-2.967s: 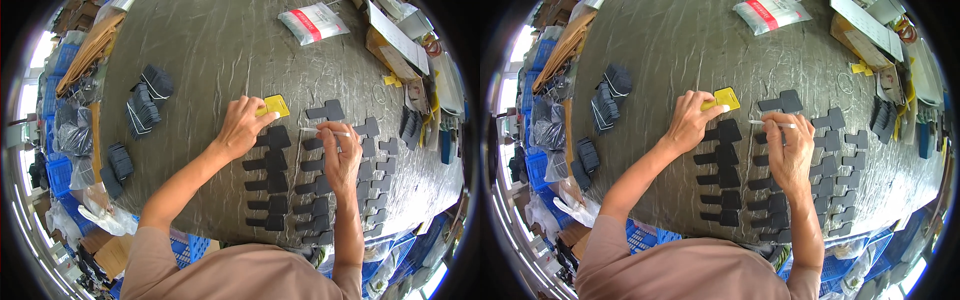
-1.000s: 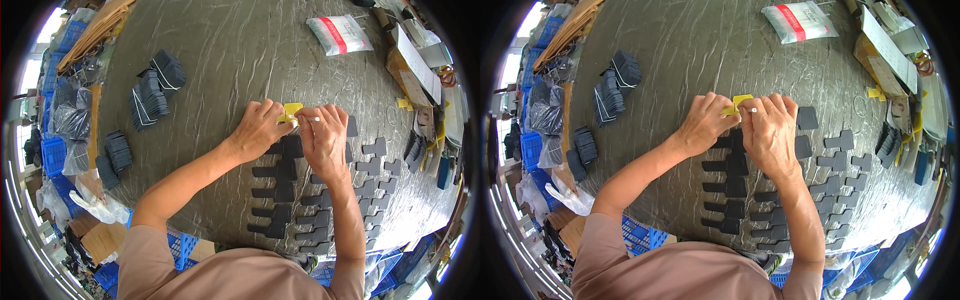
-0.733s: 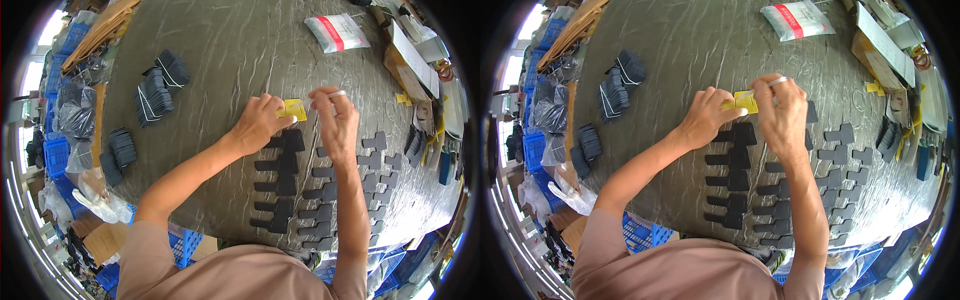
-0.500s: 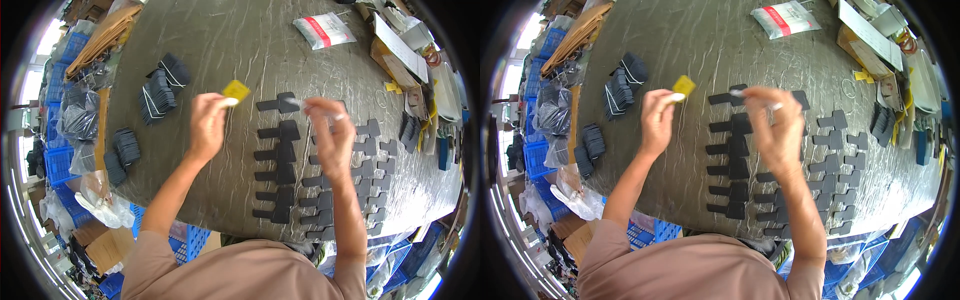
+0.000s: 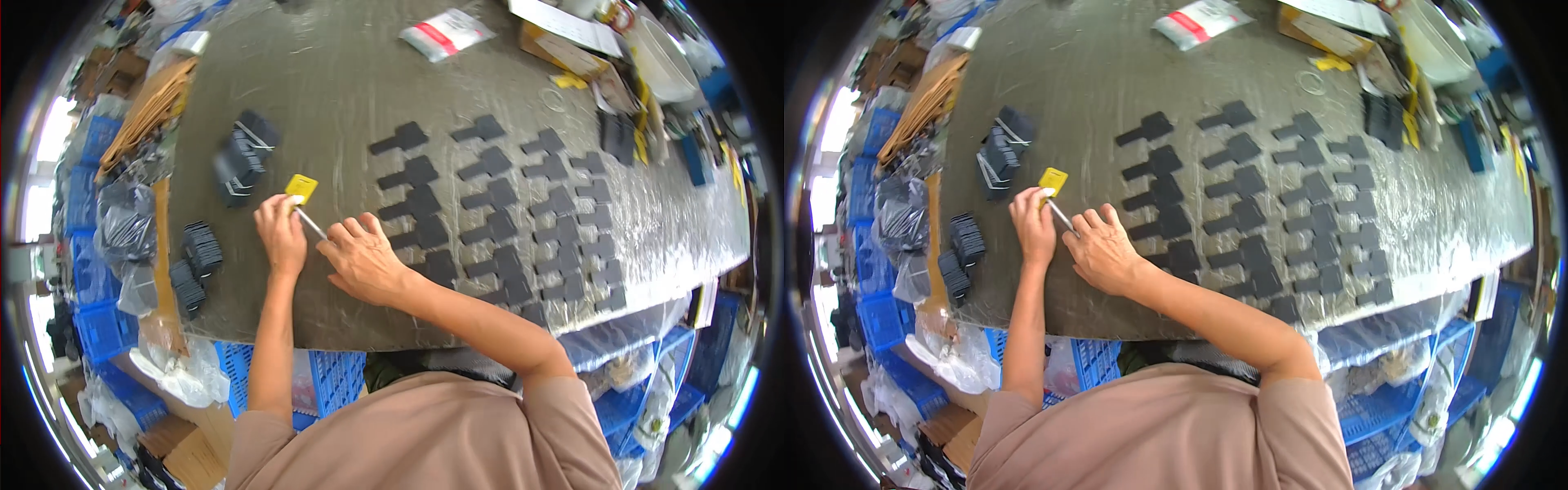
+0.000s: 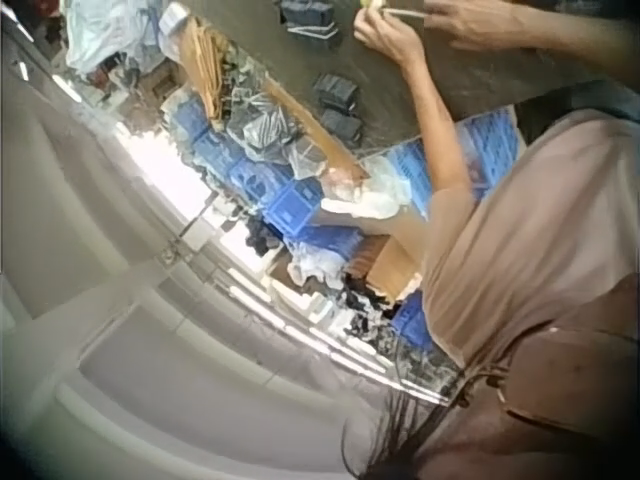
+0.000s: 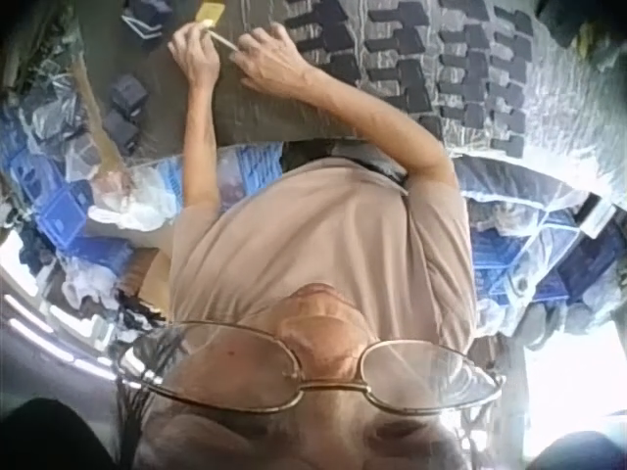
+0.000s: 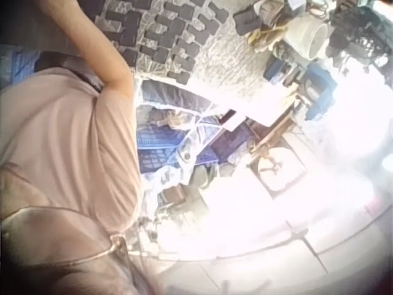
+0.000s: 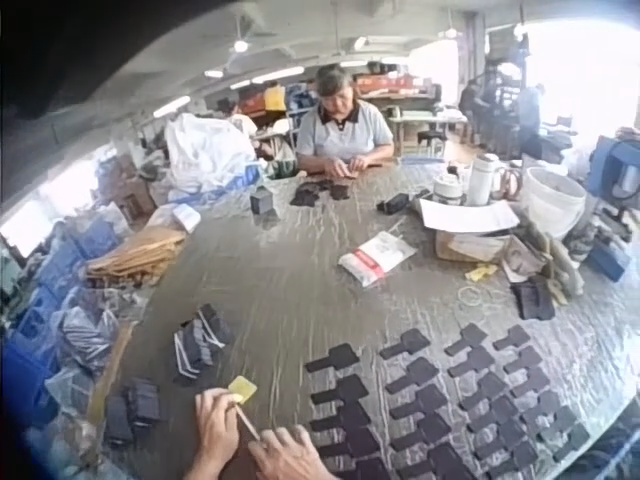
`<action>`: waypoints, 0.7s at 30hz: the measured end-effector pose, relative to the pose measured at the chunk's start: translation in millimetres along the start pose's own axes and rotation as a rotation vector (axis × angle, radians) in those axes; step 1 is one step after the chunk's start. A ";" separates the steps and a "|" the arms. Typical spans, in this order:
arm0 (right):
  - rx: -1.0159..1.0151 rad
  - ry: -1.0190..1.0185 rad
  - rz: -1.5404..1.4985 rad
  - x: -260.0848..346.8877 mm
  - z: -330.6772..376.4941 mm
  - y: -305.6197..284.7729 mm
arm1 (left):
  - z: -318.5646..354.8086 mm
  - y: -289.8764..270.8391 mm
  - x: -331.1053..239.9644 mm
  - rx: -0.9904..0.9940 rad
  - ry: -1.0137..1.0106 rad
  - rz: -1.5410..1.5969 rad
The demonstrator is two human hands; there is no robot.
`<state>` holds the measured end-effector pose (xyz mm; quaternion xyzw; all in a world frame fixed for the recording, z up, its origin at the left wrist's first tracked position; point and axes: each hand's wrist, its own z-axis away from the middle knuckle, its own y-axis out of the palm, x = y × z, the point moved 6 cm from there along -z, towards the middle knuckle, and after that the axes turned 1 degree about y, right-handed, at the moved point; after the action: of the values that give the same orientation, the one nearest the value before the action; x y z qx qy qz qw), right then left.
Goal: The recorder uses a yellow spreading tool to apply a substance to black shoe upper components and then organizes them into bundles.
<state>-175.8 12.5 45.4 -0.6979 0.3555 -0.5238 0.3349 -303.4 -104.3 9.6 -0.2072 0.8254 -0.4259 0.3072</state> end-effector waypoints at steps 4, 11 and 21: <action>-0.173 0.060 -0.078 -29.2 95.5 -78.1 | 3.9 -8.9 16.1 -0.040 0.042 -0.027; -0.299 0.664 0.265 -149.6 338.6 -208.5 | 3.1 -44.1 -24.3 -0.188 0.038 -0.056; -0.011 0.602 0.070 -199.5 387.2 -235.5 | 65.0 50.5 -380.6 0.479 0.464 0.471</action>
<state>194.1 341.5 57.0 -0.5004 0.4652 -0.6934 0.2287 13.1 115.9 64.4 0.1665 0.7752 -0.5594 0.2416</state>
